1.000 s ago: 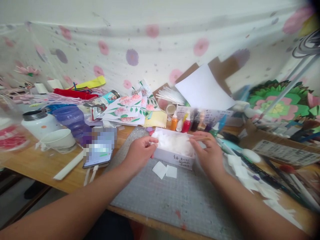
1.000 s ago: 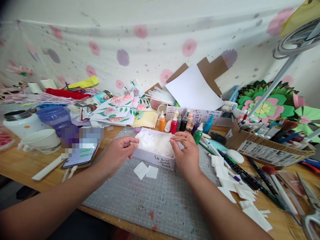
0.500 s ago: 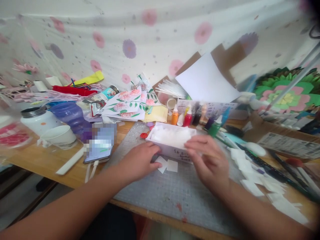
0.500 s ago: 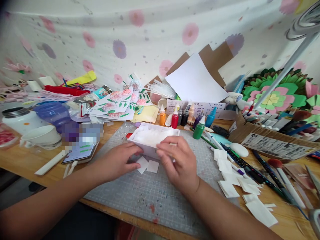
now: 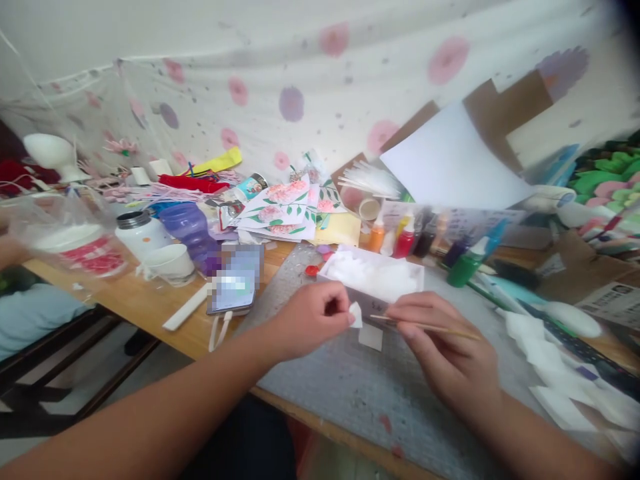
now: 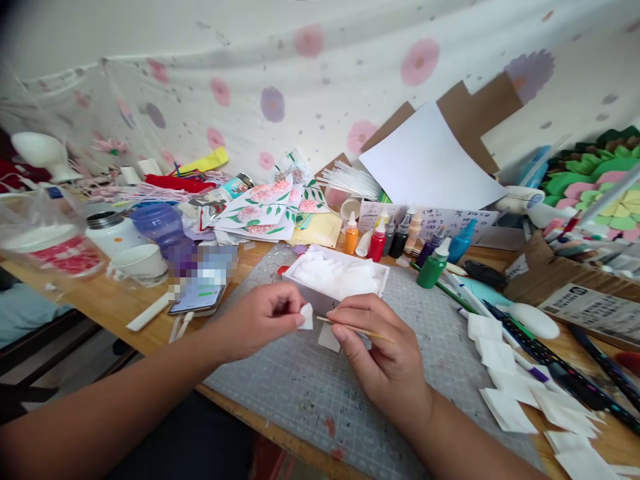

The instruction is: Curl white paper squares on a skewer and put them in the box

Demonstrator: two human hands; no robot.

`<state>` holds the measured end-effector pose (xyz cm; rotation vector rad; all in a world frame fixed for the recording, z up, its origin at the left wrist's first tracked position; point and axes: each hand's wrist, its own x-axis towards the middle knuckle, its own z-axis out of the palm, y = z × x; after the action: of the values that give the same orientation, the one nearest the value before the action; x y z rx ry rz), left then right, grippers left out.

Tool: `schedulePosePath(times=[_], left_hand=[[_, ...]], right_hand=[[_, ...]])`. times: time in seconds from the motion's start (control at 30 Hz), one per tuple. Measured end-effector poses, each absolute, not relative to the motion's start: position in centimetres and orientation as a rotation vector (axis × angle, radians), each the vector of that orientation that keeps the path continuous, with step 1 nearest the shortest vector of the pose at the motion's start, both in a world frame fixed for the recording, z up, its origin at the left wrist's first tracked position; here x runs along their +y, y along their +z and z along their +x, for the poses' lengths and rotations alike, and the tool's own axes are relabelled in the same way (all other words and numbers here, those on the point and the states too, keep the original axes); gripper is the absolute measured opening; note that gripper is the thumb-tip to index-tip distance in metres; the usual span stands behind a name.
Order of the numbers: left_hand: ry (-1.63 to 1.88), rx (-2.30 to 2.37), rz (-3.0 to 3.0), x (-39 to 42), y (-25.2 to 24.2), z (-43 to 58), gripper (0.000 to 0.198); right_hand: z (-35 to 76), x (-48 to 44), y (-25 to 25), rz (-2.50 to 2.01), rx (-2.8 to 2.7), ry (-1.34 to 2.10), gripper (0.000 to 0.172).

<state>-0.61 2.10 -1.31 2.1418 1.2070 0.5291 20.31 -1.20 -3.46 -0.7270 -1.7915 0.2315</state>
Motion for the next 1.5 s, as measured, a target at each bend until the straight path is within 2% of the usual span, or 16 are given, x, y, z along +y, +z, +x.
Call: schedulePosePath(times=[0.13,0.33,0.5,0.7,1.33,1.5], left_hand=[[0.839,0.995,1.543,1.7,-0.7,-0.9,0.023],[0.854,0.825,1.267,1.4,-0.6,-0.3,0.025],[0.827,0.789,1.262,1.2,-0.5,-0.1,0.031],[0.772,0.796,1.321,1.2,-0.6,-0.2,0.009],[0.723,0.862,1.320,1.3,-0.6,0.2,0.025],[0.982,1.141,1.667,1.3,-0.7,-0.1,0.019]], right_hand=[[20.1,-1.6,-3.3,-0.712,-1.708,0.410,0.024],[19.6,-2.1,-3.4,-0.635,-1.610,0.610,0.025],[19.5,-2.0,-3.6,-0.598,-1.578,0.667,0.026],[19.5,-2.2,-3.4,-0.596,-1.577,0.599,0.023],[19.5,-2.0,-3.0,-0.640,-1.639,0.520,0.025],[19.5,-2.0,-2.9,-0.675,-1.639,0.451,0.023]])
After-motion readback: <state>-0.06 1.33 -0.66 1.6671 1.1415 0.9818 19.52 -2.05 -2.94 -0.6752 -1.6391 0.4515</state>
